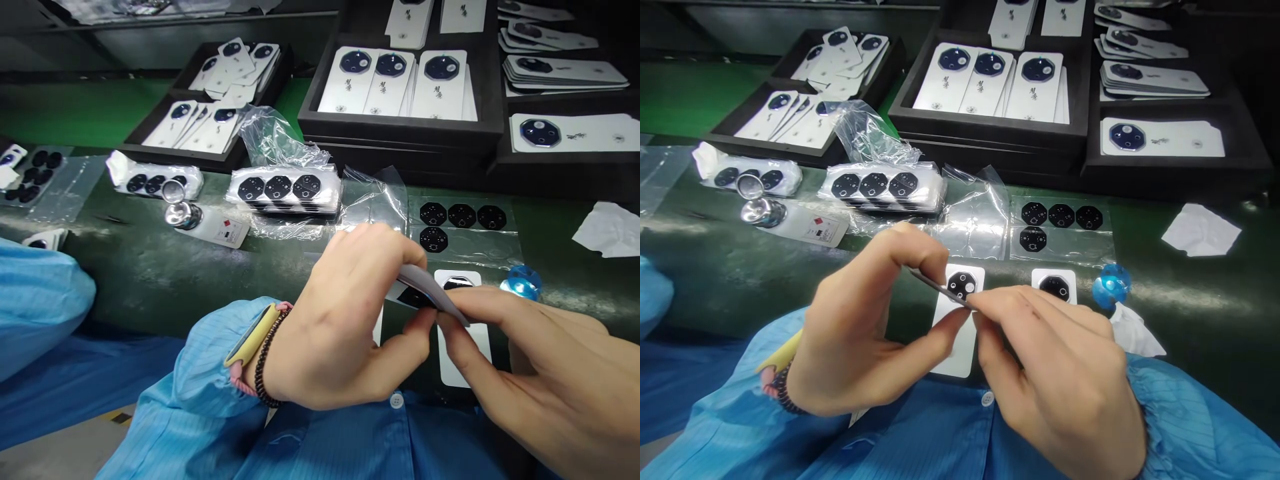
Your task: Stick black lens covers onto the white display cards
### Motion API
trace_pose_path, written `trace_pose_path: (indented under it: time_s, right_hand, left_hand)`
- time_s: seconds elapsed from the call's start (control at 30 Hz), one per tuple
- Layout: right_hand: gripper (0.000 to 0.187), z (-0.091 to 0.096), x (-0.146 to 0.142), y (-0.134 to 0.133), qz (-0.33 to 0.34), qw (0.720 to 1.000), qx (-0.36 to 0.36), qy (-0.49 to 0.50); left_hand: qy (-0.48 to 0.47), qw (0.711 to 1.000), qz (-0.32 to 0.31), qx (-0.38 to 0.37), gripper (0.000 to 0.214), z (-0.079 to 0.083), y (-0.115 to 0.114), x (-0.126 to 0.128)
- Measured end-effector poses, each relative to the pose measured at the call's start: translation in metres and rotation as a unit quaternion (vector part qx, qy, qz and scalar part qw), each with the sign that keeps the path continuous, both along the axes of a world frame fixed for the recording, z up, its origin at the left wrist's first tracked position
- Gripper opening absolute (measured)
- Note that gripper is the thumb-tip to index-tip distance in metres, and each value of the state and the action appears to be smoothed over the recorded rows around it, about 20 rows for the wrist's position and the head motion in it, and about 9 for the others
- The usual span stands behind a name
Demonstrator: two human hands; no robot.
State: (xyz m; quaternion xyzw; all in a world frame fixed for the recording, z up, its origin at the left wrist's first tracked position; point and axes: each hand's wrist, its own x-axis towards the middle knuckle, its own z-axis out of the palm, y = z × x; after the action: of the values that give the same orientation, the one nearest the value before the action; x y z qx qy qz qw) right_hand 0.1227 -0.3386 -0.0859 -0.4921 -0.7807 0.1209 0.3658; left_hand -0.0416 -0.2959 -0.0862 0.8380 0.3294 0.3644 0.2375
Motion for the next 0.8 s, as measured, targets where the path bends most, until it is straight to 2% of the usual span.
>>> trace_pose_path:
  time_s: [0.1, 0.43, 0.8]
  right_hand:
    - [0.018, 0.000, 0.001, -0.001, -0.011, 1.000, 0.000, -0.011]
    - [0.009, -0.007, 0.002, -0.004, -0.045, 0.998, 0.011, -0.045]
    - [0.015, -0.008, 0.001, 0.002, -0.038, 0.999, 0.018, -0.015]
  left_hand:
    - [-0.012, 1.000, -0.004, 0.016, 0.017, 0.000, 0.001, 0.000]
    - [0.004, 1.000, -0.011, 0.001, 0.013, 0.002, -0.004, 0.001]
    - [0.007, 1.000, -0.008, 0.010, 0.010, -0.002, -0.004, 0.002]
